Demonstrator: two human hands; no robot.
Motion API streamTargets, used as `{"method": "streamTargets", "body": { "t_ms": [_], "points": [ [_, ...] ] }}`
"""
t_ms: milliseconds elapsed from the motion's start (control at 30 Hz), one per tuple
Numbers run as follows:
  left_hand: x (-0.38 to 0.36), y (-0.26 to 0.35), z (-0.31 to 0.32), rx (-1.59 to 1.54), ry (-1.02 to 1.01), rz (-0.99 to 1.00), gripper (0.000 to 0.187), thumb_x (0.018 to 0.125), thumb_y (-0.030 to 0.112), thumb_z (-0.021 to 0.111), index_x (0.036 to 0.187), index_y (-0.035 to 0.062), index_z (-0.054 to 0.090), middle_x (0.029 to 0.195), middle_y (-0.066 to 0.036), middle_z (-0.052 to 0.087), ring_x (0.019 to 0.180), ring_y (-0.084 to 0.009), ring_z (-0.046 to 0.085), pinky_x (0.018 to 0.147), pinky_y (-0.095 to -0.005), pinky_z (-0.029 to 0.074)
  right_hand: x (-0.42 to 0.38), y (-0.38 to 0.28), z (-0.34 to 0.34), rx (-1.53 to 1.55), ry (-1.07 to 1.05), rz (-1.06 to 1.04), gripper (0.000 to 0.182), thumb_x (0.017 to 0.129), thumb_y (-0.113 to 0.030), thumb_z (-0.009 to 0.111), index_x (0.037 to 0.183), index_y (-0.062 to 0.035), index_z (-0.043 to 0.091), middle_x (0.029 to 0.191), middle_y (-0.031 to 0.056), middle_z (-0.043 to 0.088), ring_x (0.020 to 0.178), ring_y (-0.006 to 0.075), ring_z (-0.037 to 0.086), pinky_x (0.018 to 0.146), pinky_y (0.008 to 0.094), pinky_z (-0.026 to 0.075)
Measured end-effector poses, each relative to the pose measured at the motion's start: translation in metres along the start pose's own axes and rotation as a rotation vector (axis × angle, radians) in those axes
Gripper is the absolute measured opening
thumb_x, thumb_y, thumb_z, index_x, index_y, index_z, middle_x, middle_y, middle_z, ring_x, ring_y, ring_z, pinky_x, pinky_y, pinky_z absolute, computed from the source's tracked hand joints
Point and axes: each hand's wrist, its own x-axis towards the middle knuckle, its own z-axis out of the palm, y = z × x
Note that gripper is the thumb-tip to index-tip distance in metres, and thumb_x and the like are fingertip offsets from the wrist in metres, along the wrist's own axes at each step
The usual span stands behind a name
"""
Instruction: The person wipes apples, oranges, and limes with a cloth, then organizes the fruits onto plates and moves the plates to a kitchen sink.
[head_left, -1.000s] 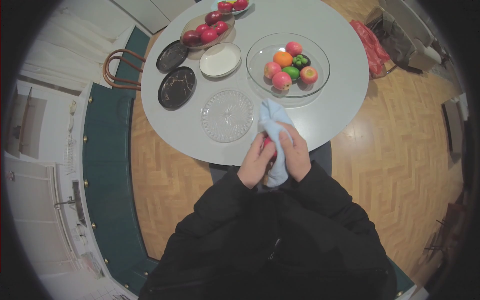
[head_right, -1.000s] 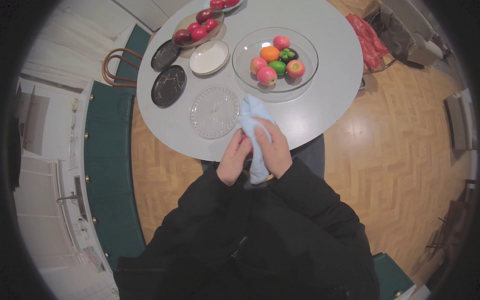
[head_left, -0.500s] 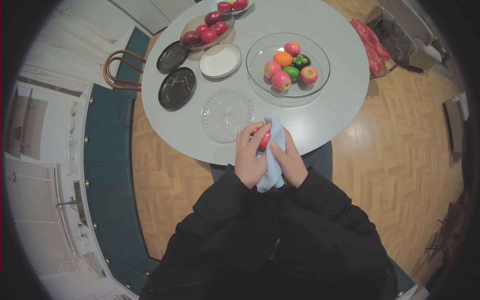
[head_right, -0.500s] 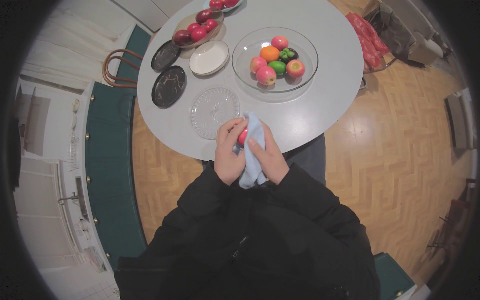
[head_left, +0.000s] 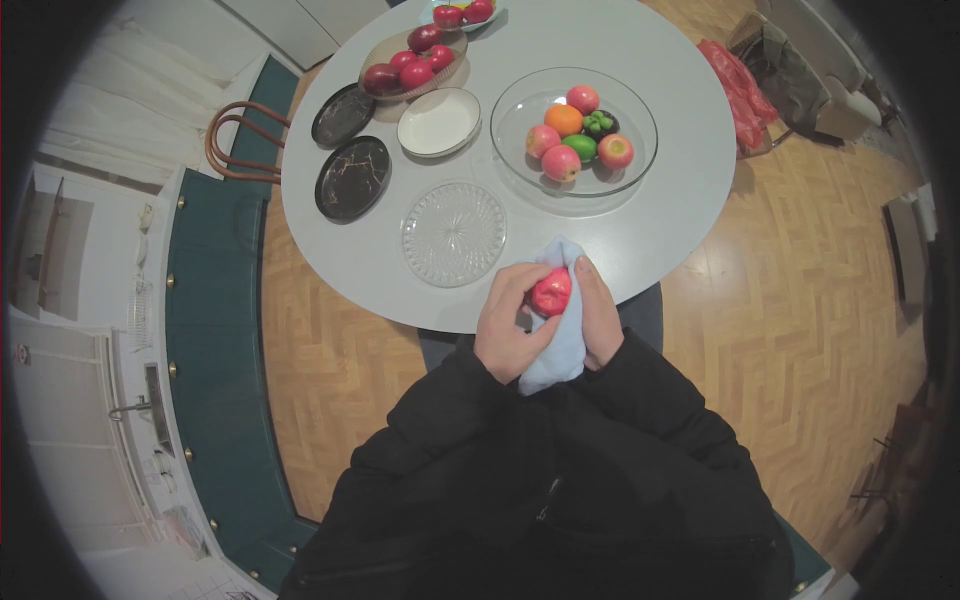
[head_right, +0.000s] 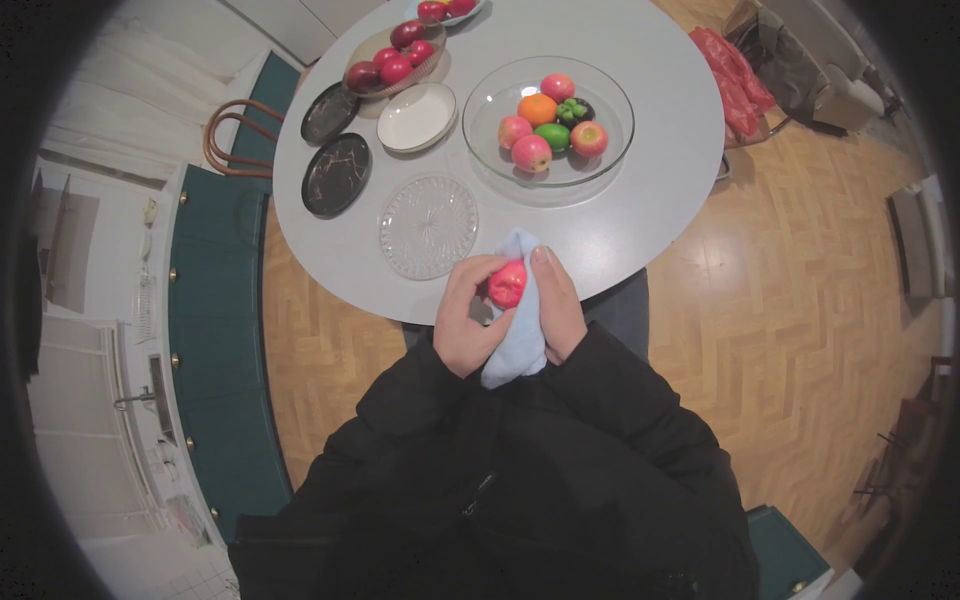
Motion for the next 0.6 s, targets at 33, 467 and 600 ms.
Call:
{"method": "streamTargets", "body": {
  "t_ms": [33,467,600],
  "points": [
    [0.000,-0.001,-0.001,-0.003,0.000,-0.007,0.052,0.082,0.008,0.074,0.131,0.0105,0.058,0.126,-0.010,0.056,0.111,-0.0222,0.055,0.074,-0.0280,0.051,0.000,-0.002,0.001,0.019,0.017,0.037,0.043,0.104,-0.049,0.043,0.115,-0.0091,0.055,0.105,0.0109,0.059,0.097,0.0181,0.061,0.089,0.0310,0.054],
    [0.011,-0.001,-0.016,-0.168,0.062,-0.370,0.030,0.106,0.030,0.039,0.121,0.0086,0.054,0.108,-0.006,0.059,0.097,-0.0173,0.055,0.086,-0.0300,0.044,-0.018,0.020,0.004,-0.727,-0.078,-0.557,0.056,0.092,-0.036,0.064,0.138,-0.0112,0.044,0.127,0.0128,0.046,0.116,0.0255,0.044,0.099,0.0383,0.038],
    [0.008,0.001,-0.012,-0.397,0.028,-0.418,0.036,0.101,0.023,0.056,0.132,0.0057,0.048,0.124,-0.010,0.055,0.113,-0.0184,0.056,0.098,-0.0300,0.045,-0.014,0.015,-0.002,-0.673,-0.054,-0.587,0.045,0.096,-0.031,0.062,0.132,-0.0088,0.048,0.124,0.0100,0.050,0.113,0.0222,0.050,0.099,0.0347,0.040]
  ]
}}
